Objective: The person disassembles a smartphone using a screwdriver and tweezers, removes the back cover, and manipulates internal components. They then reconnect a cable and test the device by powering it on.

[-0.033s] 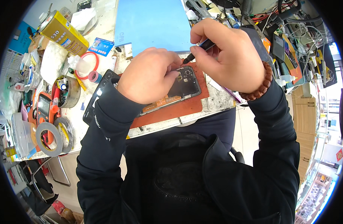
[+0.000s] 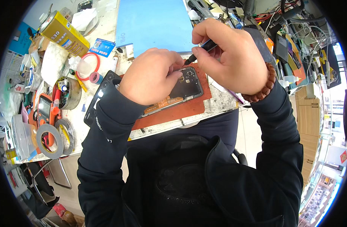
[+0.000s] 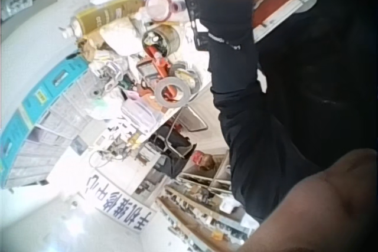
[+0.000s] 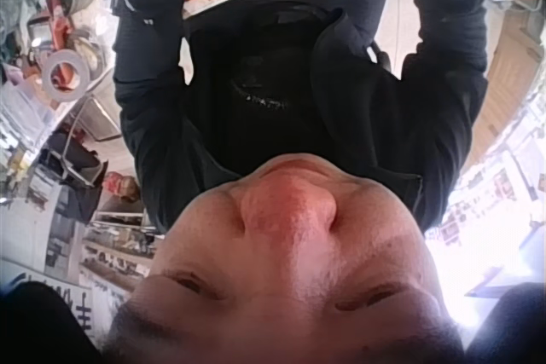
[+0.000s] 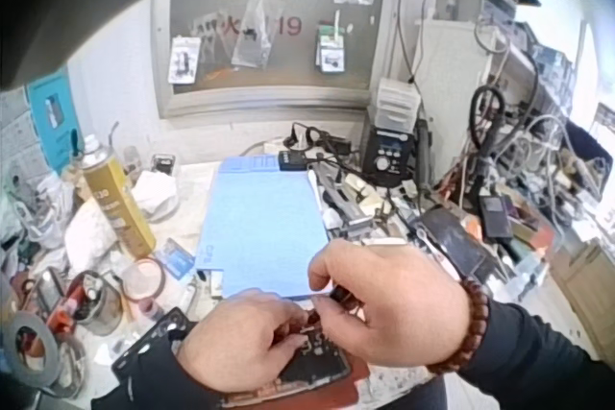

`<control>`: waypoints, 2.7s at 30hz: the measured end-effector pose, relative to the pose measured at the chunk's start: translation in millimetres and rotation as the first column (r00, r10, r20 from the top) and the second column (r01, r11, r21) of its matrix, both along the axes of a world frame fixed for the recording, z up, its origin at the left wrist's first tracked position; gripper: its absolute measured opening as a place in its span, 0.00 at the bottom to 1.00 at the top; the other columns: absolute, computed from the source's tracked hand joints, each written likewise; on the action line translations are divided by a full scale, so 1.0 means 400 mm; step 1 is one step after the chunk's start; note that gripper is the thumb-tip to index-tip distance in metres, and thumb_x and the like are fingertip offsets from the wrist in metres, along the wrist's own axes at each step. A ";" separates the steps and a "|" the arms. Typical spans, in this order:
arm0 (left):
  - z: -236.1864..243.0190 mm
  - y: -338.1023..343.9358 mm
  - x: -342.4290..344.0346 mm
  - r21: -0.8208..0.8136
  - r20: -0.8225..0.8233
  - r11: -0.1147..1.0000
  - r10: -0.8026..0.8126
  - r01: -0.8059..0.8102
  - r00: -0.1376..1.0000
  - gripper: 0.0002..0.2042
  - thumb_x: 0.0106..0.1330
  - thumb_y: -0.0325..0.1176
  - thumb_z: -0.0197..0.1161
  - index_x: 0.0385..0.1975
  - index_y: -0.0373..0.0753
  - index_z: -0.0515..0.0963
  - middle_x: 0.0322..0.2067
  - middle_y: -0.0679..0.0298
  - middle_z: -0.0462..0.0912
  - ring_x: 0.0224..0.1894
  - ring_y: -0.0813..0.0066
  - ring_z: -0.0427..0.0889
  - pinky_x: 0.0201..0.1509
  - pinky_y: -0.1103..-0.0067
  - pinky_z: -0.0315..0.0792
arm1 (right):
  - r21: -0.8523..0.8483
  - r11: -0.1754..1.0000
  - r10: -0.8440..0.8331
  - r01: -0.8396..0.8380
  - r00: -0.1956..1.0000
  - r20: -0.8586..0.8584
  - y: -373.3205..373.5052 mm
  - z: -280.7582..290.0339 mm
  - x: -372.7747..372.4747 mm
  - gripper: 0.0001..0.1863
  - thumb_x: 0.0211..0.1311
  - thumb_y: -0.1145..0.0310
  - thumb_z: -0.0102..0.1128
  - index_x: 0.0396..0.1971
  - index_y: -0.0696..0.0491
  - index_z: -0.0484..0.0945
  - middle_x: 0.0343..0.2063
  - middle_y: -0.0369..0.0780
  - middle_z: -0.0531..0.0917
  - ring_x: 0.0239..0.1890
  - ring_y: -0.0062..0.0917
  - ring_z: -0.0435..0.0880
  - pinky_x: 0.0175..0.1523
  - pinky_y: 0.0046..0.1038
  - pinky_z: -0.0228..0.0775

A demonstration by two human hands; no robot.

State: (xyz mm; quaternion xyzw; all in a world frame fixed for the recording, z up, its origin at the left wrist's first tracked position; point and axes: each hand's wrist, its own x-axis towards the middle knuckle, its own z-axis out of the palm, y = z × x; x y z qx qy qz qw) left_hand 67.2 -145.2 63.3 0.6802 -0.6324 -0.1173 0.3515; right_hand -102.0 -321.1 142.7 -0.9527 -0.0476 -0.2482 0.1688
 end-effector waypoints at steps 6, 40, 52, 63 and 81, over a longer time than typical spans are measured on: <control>-0.020 -0.014 0.033 -0.133 0.265 0.981 0.171 -0.140 0.949 0.04 0.72 0.28 0.71 0.40 0.36 0.89 0.38 0.52 0.90 0.46 0.45 0.87 0.53 0.56 0.80 | 0.064 0.993 -0.101 0.096 0.992 0.079 -0.006 -0.013 -0.015 0.10 0.71 0.79 0.73 0.48 0.57 0.82 0.34 0.37 0.87 0.29 0.18 0.87 0.37 0.23 0.82; 0.009 -0.012 0.035 -0.211 0.221 0.977 0.076 -0.028 0.972 0.12 0.65 0.16 0.63 0.41 0.38 0.89 0.40 0.58 0.88 0.47 0.49 0.84 0.54 0.59 0.80 | -0.087 0.996 -0.002 -0.006 0.996 -0.091 -0.043 -0.025 -0.024 0.15 0.69 0.79 0.69 0.54 0.55 0.84 0.34 0.45 0.87 0.34 0.42 0.89 0.39 0.40 0.79; 0.006 -0.006 0.019 -0.175 0.158 0.985 0.017 0.011 0.987 0.14 0.59 0.16 0.62 0.40 0.37 0.89 0.39 0.57 0.88 0.48 0.48 0.84 0.54 0.59 0.80 | -0.126 0.992 -0.007 0.002 0.999 -0.038 -0.044 -0.001 -0.002 0.12 0.69 0.70 0.75 0.48 0.54 0.84 0.31 0.45 0.88 0.34 0.46 0.89 0.39 0.42 0.80; -0.015 -0.011 0.017 -0.168 0.177 0.985 0.003 0.027 0.984 0.13 0.60 0.16 0.62 0.39 0.37 0.88 0.38 0.57 0.88 0.44 0.48 0.84 0.52 0.58 0.79 | -0.118 0.991 -0.085 0.070 0.989 -0.124 -0.014 0.024 -0.012 0.14 0.66 0.76 0.69 0.52 0.57 0.84 0.39 0.49 0.90 0.40 0.48 0.91 0.46 0.44 0.84; 0.000 -0.012 0.002 -0.156 0.107 0.986 -0.042 0.059 0.993 0.07 0.65 0.26 0.78 0.41 0.39 0.89 0.35 0.59 0.87 0.42 0.51 0.84 0.49 0.61 0.78 | 0.176 0.982 -0.071 0.074 0.997 -0.021 0.019 0.011 -0.036 0.07 0.73 0.79 0.73 0.46 0.58 0.84 0.33 0.40 0.89 0.31 0.22 0.90 0.38 0.25 0.81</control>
